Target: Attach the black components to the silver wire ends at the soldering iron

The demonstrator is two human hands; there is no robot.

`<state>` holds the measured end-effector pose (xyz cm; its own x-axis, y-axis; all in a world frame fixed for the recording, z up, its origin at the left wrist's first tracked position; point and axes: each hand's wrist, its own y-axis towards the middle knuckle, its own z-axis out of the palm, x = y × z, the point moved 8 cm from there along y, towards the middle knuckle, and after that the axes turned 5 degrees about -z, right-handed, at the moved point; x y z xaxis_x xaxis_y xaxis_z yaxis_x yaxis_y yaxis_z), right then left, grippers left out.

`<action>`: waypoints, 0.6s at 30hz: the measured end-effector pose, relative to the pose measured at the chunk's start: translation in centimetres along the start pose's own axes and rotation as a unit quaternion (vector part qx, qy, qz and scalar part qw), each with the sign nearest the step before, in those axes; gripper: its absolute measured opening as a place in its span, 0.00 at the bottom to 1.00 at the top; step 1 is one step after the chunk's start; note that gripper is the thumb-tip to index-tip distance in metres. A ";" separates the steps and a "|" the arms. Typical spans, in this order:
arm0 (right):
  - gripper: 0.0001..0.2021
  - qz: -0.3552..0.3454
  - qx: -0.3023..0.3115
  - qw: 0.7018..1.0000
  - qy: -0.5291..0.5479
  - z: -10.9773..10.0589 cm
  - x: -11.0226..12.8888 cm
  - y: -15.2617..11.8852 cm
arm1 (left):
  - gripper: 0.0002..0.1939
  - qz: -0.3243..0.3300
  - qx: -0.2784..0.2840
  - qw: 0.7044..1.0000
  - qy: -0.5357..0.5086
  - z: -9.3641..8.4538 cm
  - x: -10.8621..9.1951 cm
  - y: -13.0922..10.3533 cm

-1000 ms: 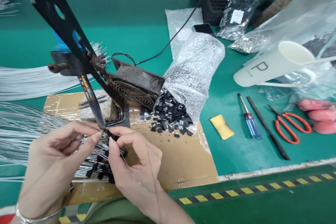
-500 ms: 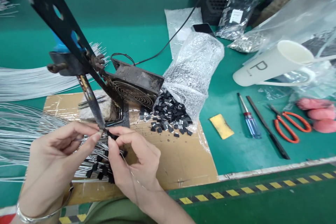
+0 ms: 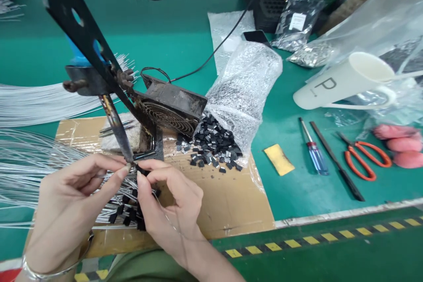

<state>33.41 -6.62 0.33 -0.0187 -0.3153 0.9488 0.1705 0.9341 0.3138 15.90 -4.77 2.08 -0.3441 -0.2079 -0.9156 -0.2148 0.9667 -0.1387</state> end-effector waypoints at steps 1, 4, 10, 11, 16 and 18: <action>0.11 0.001 -0.002 1.000 0.000 0.0 0.0 0.0 | 0.04 0.000 0.003 1.000 -0.002 0.1 0.0 0.0; 0.11 0.000 -0.005 1.000 0.002 0.0 0.0 0.1 | 0.04 0.004 0.002 1.000 -0.002 0.0 -0.1 0.0; 0.11 -0.005 -0.007 1.000 0.007 0.0 -0.1 0.0 | 0.04 0.002 -0.001 1.000 0.007 -0.1 0.1 -0.1; 0.11 -0.004 -0.006 1.000 0.006 0.0 -0.1 0.0 | 0.03 0.002 -0.005 1.000 0.005 -0.1 0.1 -0.1; 0.11 -0.003 -0.007 1.000 0.001 0.0 0.0 0.0 | 0.04 0.004 -0.011 1.000 0.003 -0.2 0.0 -0.1; 0.11 -0.001 -0.006 1.000 -0.001 0.1 0.1 0.0 | 0.04 -0.001 -0.007 1.000 0.000 -0.2 0.1 0.0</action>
<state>33.30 -6.60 0.42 -0.0209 -0.3171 0.9482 0.1826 0.9312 0.3154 15.74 -4.85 2.09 -0.3441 -0.2105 -0.9150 -0.2283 0.9641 -0.1359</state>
